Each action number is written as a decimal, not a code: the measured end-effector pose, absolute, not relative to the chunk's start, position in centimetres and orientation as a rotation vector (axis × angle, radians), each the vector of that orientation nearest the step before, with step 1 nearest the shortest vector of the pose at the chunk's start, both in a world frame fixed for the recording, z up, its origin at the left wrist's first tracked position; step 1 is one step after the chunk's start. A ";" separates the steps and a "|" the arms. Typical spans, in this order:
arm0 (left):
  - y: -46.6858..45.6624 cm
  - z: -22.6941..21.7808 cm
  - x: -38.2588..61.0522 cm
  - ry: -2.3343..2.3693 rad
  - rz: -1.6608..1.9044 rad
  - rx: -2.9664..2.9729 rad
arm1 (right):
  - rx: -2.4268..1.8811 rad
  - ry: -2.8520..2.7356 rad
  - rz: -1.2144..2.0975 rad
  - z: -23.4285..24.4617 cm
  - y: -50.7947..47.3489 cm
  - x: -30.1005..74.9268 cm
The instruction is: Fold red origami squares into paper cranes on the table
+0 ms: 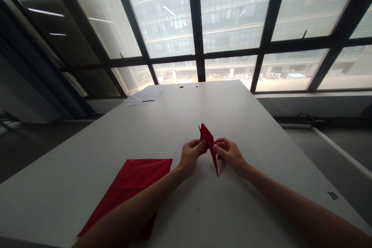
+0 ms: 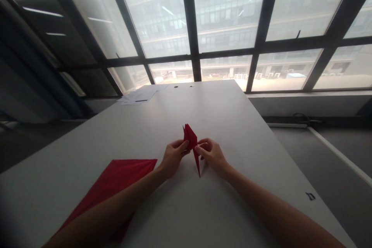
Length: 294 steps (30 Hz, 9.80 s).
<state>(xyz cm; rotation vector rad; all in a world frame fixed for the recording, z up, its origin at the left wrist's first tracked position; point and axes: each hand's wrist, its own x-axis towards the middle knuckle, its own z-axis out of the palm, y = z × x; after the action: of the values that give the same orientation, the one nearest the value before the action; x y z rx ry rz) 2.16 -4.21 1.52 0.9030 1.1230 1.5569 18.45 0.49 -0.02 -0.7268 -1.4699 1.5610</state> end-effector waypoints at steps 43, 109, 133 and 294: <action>-4.1 1.3 1.8 1.214 1.455 1.008 | -0.674 -2.087 0.450 0.8 0.8 20.2; -5.1 3.0 1.8 1.196 1.043 1.337 | -0.708 -1.479 1.406 0.5 0.9 19.0; -4.6 1.4 1.7 1.282 1.261 1.307 | -0.738 -1.604 1.403 -0.2 0.9 18.6; -4.4 1.4 2.0 1.191 1.326 1.260 | -0.671 -1.257 1.716 0.2 0.1 18.6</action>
<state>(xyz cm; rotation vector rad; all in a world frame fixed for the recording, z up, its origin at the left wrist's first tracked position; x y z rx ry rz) 2.02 -4.43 1.41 1.2597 1.1908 1.3263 18.59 0.06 0.16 -0.6712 -1.2569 1.7164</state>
